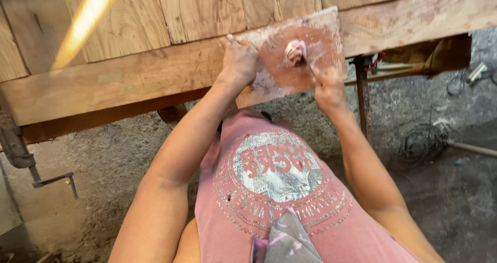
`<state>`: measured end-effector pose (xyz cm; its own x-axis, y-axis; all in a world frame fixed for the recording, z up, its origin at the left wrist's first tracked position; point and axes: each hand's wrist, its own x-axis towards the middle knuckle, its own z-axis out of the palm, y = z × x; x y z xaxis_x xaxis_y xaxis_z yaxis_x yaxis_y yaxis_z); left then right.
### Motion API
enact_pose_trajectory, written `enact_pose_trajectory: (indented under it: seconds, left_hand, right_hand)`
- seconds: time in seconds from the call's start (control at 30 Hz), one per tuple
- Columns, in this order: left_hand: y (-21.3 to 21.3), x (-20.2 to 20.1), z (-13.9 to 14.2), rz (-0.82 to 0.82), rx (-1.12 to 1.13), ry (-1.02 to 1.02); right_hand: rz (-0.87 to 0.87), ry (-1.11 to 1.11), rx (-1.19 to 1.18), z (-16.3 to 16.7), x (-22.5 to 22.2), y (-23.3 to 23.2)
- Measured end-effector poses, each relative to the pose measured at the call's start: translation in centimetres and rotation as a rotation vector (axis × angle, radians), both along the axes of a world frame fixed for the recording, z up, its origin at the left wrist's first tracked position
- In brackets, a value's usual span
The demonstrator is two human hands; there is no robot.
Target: The person pours liquid pigment from a can onto a white paste on a wooden board and stirs the two together with a stick, then scrapes and folds the mixture with a small knife while carrying the board around the workshop and adding yellow pigment, continuing to blend the mixture by hand.
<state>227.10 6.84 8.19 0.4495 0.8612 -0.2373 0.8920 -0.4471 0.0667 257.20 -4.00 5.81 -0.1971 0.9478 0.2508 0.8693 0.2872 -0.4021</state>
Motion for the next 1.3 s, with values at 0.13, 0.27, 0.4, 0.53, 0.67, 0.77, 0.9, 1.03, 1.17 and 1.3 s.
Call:
enact_pose_trajectory:
  seconds: [0.13,0.27,0.4,0.53,0.67,0.77,0.9,1.03,1.17,1.3]
  left_hand:
    - [0.0,0.1,0.2,-0.005,-0.040,0.013]
    - [0.1,0.2,0.3,0.017,-0.057,0.011]
    - [0.2,0.2,0.8,0.025,-0.041,0.023]
    - [0.0,0.4,0.9,0.037,-0.174,0.046]
    - [0.0,0.4,0.5,0.037,-0.014,0.013]
    - [0.0,0.3,0.3,0.031,-0.120,0.039]
    - [0.0,0.3,0.4,0.023,-0.072,0.032]
    - [-0.2,0.3,0.6,0.032,-0.017,0.019]
    - [-0.3,0.2,0.5,0.018,-0.149,0.046]
    - [0.0,0.3,0.5,0.024,0.025,0.001]
  right_hand:
    - [-0.062,0.249,-0.306,0.9,1.8,0.9]
    - [-0.075,0.103,-0.192,1.8,0.9,2.8]
    - [0.000,-0.227,-0.128,2.4,-2.0,2.3]
    - [0.000,-0.222,-0.307,6.4,0.9,2.6]
    - [-0.108,-0.368,-0.218,6.8,0.7,4.0]
    - [-0.089,-0.414,-0.133,3.8,-3.3,2.2]
    - [-0.030,-0.268,-0.273,5.0,-1.5,0.6]
    - [-0.134,-0.315,-0.236,7.3,1.1,2.4]
    - [-0.122,-0.188,-0.124,5.2,-2.7,2.2]
    - [-0.034,-0.194,-0.267,6.1,-2.2,1.3]
